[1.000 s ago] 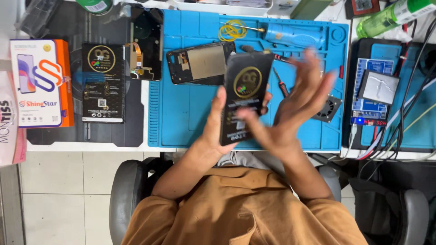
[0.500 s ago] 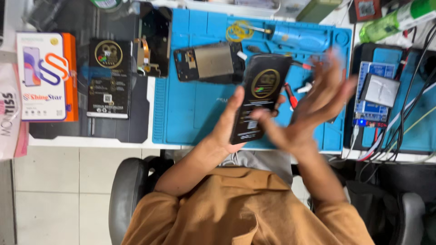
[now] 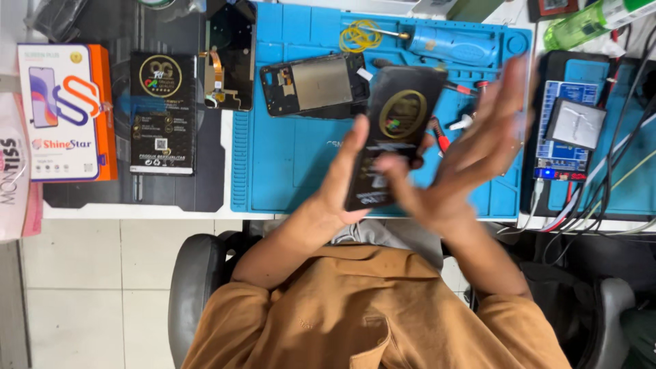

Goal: The person handles a disassembled smartphone and a new battery on a blue workbench. They use a small green handheld device to apply heat to the battery's surface, then press and rub the battery with their fingers. The person also uses a screwdriver to work on the battery and phone components.

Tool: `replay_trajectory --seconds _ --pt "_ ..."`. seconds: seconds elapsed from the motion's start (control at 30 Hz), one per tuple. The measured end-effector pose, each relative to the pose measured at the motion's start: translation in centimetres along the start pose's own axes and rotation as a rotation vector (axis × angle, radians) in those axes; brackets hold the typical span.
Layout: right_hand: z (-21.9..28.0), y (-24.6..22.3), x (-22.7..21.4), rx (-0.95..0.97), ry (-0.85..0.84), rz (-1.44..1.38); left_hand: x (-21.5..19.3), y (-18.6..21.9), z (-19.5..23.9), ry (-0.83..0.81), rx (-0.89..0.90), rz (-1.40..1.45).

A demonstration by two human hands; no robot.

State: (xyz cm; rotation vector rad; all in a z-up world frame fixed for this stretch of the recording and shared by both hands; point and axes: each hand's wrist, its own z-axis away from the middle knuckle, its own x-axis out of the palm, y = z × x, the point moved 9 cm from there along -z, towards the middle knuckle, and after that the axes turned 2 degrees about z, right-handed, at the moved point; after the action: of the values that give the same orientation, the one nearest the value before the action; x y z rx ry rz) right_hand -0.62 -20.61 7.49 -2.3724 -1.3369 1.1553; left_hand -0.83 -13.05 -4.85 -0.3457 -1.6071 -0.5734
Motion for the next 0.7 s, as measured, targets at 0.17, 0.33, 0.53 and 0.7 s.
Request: replay_trajectory --seconds 0.17,0.33,0.53,0.7 --pt "0.3 1.7 -0.6 0.021 0.054 0.071 -0.9 -0.4 0.3 0.069 0.007 -0.104" --pt "1.6 2.9 -0.2 -0.008 -0.023 0.009 -1.6 -0.4 -0.4 0.133 -0.022 0.043" --pt "2.3 4.0 -0.5 0.058 0.02 -0.089 -2.4 -0.9 0.2 0.156 -0.016 -0.053" --pt "0.6 2.5 -0.1 -0.06 0.002 -0.048 -0.8 0.3 -0.7 0.057 0.037 -0.069"
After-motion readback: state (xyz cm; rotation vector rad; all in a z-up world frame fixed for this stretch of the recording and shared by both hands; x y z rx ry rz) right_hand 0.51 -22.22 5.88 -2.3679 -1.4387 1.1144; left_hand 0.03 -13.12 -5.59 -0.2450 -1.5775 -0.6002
